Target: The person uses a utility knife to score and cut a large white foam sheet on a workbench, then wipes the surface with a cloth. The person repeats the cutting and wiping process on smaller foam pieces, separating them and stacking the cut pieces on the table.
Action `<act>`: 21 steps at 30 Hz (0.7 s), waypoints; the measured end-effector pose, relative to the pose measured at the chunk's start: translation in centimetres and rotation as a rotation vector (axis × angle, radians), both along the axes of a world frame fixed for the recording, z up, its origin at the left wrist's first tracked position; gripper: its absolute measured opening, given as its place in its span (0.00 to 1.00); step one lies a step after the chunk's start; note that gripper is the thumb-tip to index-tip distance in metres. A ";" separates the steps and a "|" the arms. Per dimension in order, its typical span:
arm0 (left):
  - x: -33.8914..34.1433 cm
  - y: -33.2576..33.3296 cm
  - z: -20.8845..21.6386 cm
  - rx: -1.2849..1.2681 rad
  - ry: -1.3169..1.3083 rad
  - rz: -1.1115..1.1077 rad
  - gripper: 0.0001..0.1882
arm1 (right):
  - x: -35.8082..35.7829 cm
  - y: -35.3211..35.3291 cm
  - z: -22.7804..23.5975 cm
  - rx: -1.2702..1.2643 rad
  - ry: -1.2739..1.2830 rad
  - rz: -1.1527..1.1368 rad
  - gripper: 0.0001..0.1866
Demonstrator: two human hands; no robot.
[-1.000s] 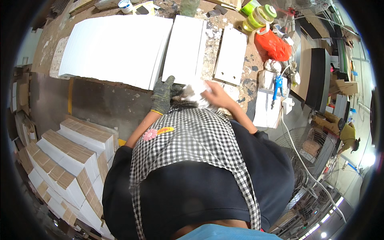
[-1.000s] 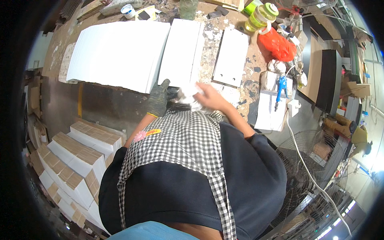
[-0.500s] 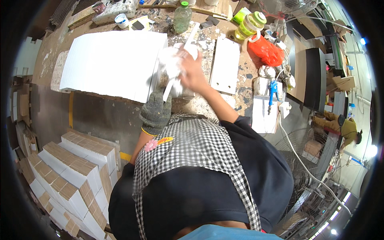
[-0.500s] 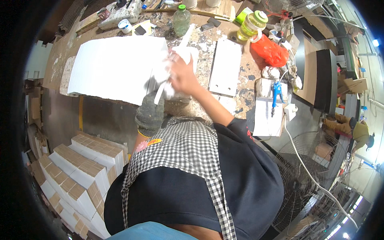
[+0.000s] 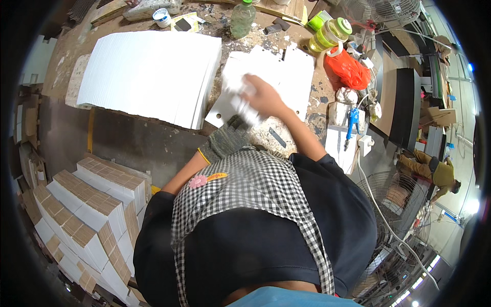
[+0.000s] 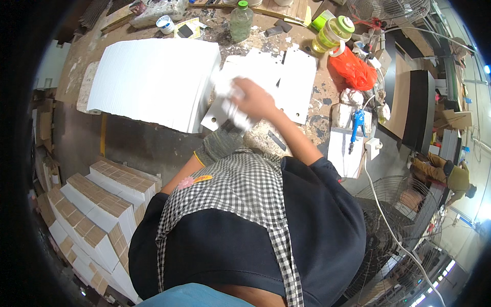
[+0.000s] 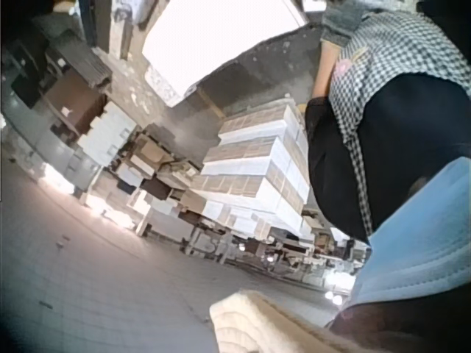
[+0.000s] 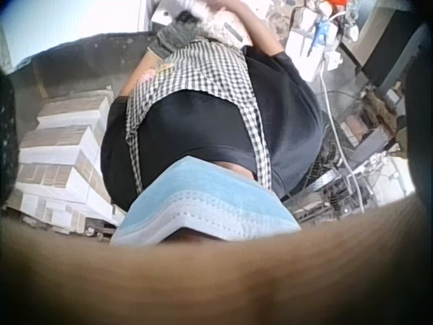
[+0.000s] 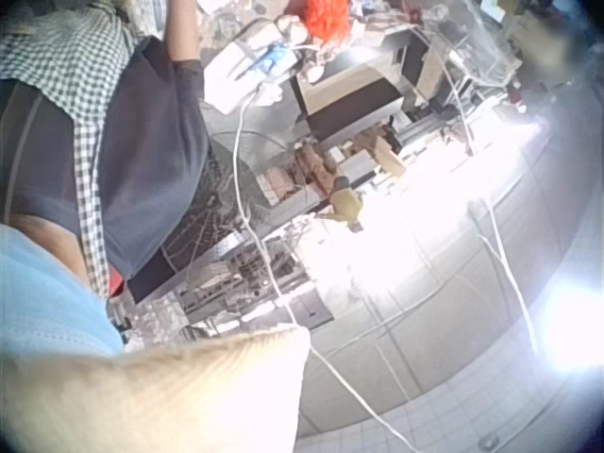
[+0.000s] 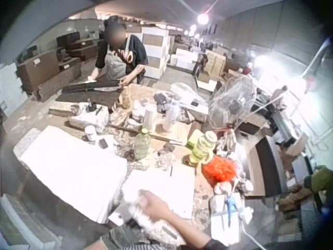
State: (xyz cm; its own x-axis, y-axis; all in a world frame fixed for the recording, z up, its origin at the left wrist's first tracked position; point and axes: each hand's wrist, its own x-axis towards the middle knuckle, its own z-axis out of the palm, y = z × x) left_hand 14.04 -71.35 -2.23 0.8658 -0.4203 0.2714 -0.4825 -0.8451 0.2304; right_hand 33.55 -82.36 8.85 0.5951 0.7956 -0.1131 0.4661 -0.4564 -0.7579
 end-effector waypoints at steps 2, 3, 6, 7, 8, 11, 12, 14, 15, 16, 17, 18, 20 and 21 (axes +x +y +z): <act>-0.2 -0.4 -1.0 -0.313 0.046 0.088 0.15 | -3.4 0.7 -2.2 -0.128 -0.393 0.566 0.26; -0.2 -0.3 -1.2 -0.326 0.028 0.071 0.14 | -2.6 1.0 -3.8 -0.052 -0.454 0.451 0.26; 0.4 -0.1 -0.5 -0.295 -0.237 0.026 0.17 | 6.2 1.5 -8.5 -0.187 -0.624 0.228 0.25; 0.5 -0.2 0.2 -0.265 -0.172 0.050 0.15 | 10.4 1.4 -9.5 -0.346 -0.729 0.147 0.25; 1.1 -0.2 1.0 -0.259 -0.237 0.066 0.13 | 13.9 1.7 -10.5 -0.236 -0.643 -0.091 0.22; 1.0 0.5 4.4 -0.185 -0.159 -0.045 0.09 | 22.5 1.2 -10.3 -0.413 -0.403 -0.268 0.17; 0.3 0.8 5.5 -0.245 -0.027 0.048 0.10 | 23.7 0.9 -9.6 -0.234 -0.268 -0.475 0.16; -1.8 1.4 6.9 -0.375 0.189 0.260 0.11 | 23.0 0.2 -7.9 0.674 0.397 -0.615 0.17; -3.8 2.0 7.4 -0.780 0.276 0.477 0.12 | 21.3 0.0 -7.2 0.699 0.341 -0.613 0.16; -4.9 2.0 7.3 -1.052 0.615 0.774 0.16 | 19.2 0.0 -6.3 0.826 0.235 -0.496 0.15; -5.5 2.2 6.7 -1.282 0.688 0.784 0.16 | 15.8 0.1 -6.0 0.484 -0.049 -0.621 0.16; -5.3 2.6 5.8 -1.281 0.784 0.686 0.17 | 12.5 0.7 -5.7 0.062 -0.021 -0.574 0.19; -4.8 3.2 4.3 -1.175 0.800 0.446 0.19 | 3.8 2.6 -6.2 -0.227 -0.815 -0.231 0.40; -5.0 3.1 4.0 -1.133 0.744 0.494 0.19 | 1.2 1.8 -5.6 -0.231 -0.553 -0.157 0.44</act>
State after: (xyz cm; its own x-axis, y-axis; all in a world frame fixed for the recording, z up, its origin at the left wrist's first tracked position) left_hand 9.08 -68.21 1.77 0.9430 0.0899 -0.3204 0.3277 -0.0829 0.9411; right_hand 34.71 -80.54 3.20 0.7231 0.6853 0.0865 0.6754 -0.6751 -0.2967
